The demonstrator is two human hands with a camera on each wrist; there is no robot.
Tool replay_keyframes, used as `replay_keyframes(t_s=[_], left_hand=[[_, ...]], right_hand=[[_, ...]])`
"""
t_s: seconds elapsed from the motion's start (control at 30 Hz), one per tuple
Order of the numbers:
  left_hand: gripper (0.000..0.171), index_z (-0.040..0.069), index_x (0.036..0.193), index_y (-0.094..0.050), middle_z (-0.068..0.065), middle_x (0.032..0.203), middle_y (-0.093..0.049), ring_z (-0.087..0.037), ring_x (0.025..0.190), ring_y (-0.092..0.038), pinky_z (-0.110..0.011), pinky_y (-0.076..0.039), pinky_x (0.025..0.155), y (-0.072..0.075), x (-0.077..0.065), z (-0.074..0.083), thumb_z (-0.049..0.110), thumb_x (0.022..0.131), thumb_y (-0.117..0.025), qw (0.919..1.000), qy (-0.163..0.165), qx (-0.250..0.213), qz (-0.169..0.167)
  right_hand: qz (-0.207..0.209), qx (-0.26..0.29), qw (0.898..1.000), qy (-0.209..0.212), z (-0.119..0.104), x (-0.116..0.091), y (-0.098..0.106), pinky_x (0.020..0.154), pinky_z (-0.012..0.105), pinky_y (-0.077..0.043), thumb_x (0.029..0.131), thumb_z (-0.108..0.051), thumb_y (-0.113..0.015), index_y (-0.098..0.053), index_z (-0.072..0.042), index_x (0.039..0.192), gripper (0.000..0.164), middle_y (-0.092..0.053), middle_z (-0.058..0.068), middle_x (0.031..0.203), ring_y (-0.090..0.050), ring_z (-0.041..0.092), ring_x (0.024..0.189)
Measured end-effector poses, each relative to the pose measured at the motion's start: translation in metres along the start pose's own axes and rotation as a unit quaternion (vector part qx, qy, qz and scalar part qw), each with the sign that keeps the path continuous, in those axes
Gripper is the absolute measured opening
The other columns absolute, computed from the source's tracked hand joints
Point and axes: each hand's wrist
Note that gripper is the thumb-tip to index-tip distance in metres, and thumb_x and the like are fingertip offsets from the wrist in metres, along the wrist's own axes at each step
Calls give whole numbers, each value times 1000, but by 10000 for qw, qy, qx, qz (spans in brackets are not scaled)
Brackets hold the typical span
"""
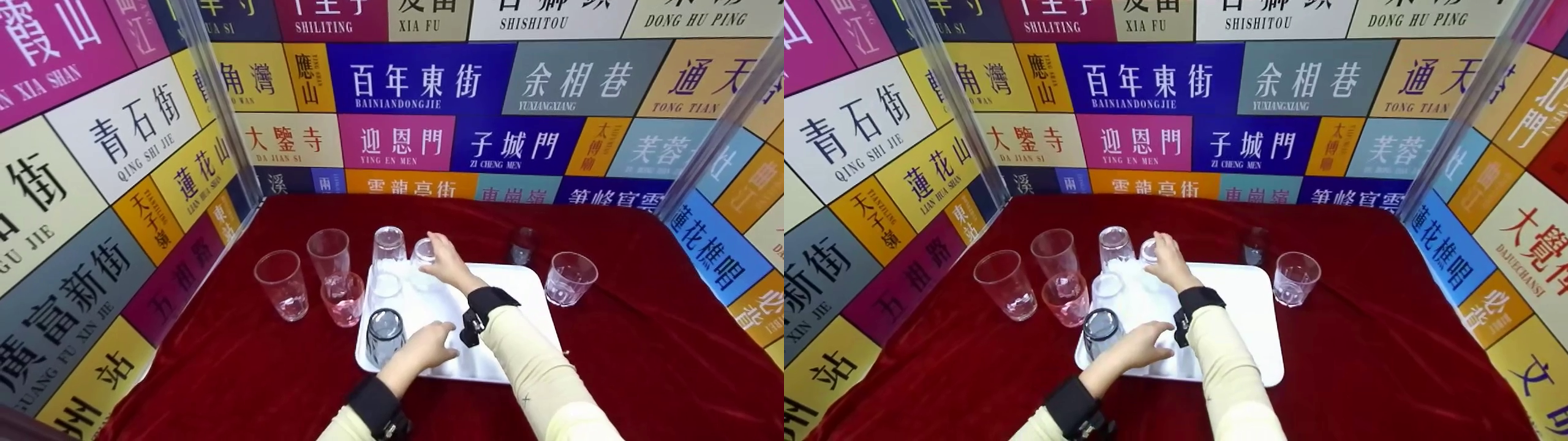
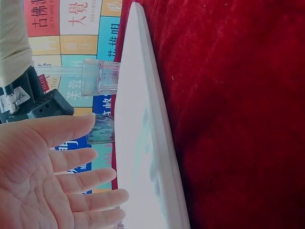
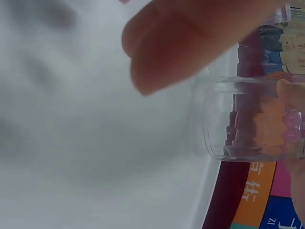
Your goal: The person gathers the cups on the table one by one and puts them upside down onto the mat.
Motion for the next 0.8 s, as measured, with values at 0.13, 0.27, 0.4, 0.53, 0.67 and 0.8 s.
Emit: replay_keyframes(t_s=[0.13, 0.27, 0.4, 0.53, 0.67, 0.8], left_hand=[[44, 1, 115, -59, -14, 105, -63, -24, 95, -61, -28, -48, 84, 0, 1, -1, 21, 77, -70, 10000, 24, 36, 20], [44, 2, 116, -59, -14, 105, -63, -24, 94, -61, -29, -49, 83, 0, 2, -2, 22, 78, -69, 10000, 93, 33, 11], [44, 2, 115, -59, -14, 105, -63, -25, 95, -61, -30, -49, 83, -1, 1, -4, 22, 77, -69, 9999, 99, 30, 61], [43, 2, 115, -59, -14, 106, -62, -25, 96, -61, -30, -49, 83, -1, 1, -5, 21, 77, -69, 9998, 113, 4, 134], [43, 2, 114, -59, -14, 105, -62, -25, 95, -61, -30, -49, 82, -1, 2, -6, 21, 77, -69, 9998, 89, -26, 149], [43, 2, 114, -59, -14, 106, -62, -25, 95, -61, -30, -49, 82, -2, 2, -6, 22, 77, -69, 9999, 98, -36, 124]], right_hand=[[-16, 138, 9999, -96, 4, -1, -5, 108, 46, -26, 74, -5, -73, -25, 11, 138, 82, -31, 31, 138, -30, 41, 128], [-51, 144, 9998, -108, 4, -1, -8, 108, 47, -25, 75, -5, -72, -22, 10, 139, 83, -28, 31, 140, -28, 41, 130], [-67, 62, 9998, -166, 4, -1, -9, 110, 46, -23, 76, -7, -72, -22, 9, 140, 82, -28, 29, 141, -26, 40, 132], [-231, -114, 9995, -166, 2, 0, -8, 110, 46, -21, 78, -10, -71, -23, 10, 139, 80, -26, 30, 142, -24, 41, 133], [-421, -247, 9985, -234, -1, 2, -6, 110, 46, -20, 79, -11, -69, -24, 11, 139, 78, -24, 30, 142, -23, 41, 133], [-403, -308, 9983, -295, -1, 3, -6, 110, 46, -22, 79, -10, -70, -24, 10, 139, 77, -24, 30, 143, -24, 41, 132]])
Point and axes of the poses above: each hand's wrist, its own x-axis towards the middle knuckle, its own y-axis out of the back of the hand, z = x × y
